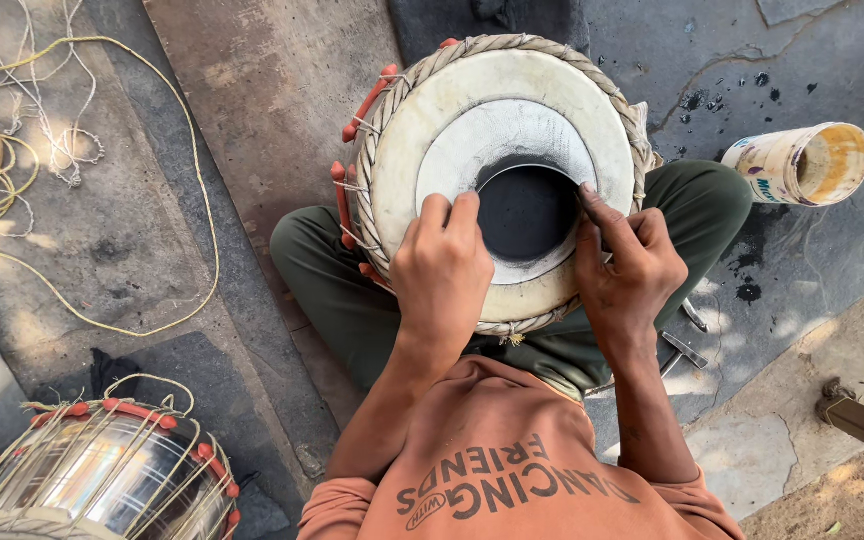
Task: The person sits cross-legged with a drum on their lap and rubs black paste into the center of the drum head by hand, spreading it in circular motions. They then use a flat metal scraper blade to smooth and shape the paste, wipe the blade with a cloth, and continue pressing and rubbing the paste with their palm and fingers.
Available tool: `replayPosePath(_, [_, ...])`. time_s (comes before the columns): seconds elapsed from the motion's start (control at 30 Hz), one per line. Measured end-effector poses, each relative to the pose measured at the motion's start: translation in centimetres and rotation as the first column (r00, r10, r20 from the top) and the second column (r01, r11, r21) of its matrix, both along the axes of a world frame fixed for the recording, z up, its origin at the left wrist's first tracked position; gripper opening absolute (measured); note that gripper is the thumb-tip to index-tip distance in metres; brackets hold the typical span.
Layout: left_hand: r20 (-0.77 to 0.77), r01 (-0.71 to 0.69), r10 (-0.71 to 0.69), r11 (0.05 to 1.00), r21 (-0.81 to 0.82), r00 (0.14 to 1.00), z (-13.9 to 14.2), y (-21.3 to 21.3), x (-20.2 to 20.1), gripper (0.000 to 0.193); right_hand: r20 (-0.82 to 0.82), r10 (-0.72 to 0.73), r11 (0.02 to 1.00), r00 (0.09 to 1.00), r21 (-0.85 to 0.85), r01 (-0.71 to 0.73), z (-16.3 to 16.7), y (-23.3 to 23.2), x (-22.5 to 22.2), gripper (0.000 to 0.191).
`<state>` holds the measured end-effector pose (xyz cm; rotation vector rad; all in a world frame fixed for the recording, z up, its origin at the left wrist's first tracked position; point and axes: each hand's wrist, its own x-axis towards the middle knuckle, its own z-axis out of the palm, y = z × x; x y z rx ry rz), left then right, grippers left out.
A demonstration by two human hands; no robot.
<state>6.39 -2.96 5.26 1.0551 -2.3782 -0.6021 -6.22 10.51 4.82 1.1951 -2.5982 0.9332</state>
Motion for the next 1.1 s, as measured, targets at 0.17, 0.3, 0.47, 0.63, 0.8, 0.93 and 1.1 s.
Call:
replayPosePath(0.17, [0.023, 0.002, -0.002, 1.0, 0.008, 1.0, 0.6, 0.8, 1.5, 0.016, -0.024, 0.016, 0.999, 1.0, 0.033, -0.015, 0.4, 0.6, 0.7, 0.039])
replayPosePath(0.3, [0.035, 0.02, -0.021, 1.0, 0.023, 0.999, 1.2, 1.5, 3.2, 0.015, -0.008, 0.051, 0.997, 0.999, 0.058, -0.051, 0.7, 1.8, 1.3, 0.044])
replayPosePath(0.47, [0.012, 0.078, -0.079, 0.996, 0.041, 0.997, 1.5, 2.1, 5.6, 0.019, -0.034, 0.108, 0.989, 0.994, 0.102, -0.104, 0.5, 3.6, 2.2, 0.047])
replayPosePath(0.63, [0.014, 0.116, -0.117, 0.991, 0.065, 0.993, 1.7, 2.7, 7.5, 0.019, -0.108, 0.197, 0.976, 0.974, 0.112, -0.185, 0.5, 5.0, 2.7, 0.048])
replayPosePath(0.8, [-0.045, 0.121, -0.118, 0.989, 0.081, 0.992, 2.4, 2.9, 8.8, 0.018, -0.163, 0.236, 0.971, 0.958, 0.081, -0.225, 1.1, 5.1, 2.7, 0.044])
replayPosePath(0.93, [-0.043, 0.074, -0.072, 0.997, 0.03, 0.996, 3.1, 2.3, 8.4, 0.021, -0.215, 0.238, 0.971, 0.947, 0.045, -0.234, 0.8, 3.9, 2.0, 0.042])
replayPosePath(1.1, [-0.085, 0.046, -0.049, 0.998, -0.031, 0.995, 3.5, 0.7, 6.9, 0.022, -0.222, 0.24, 0.969, 0.945, -0.011, -0.249, 0.2, 2.0, 0.0, 0.042])
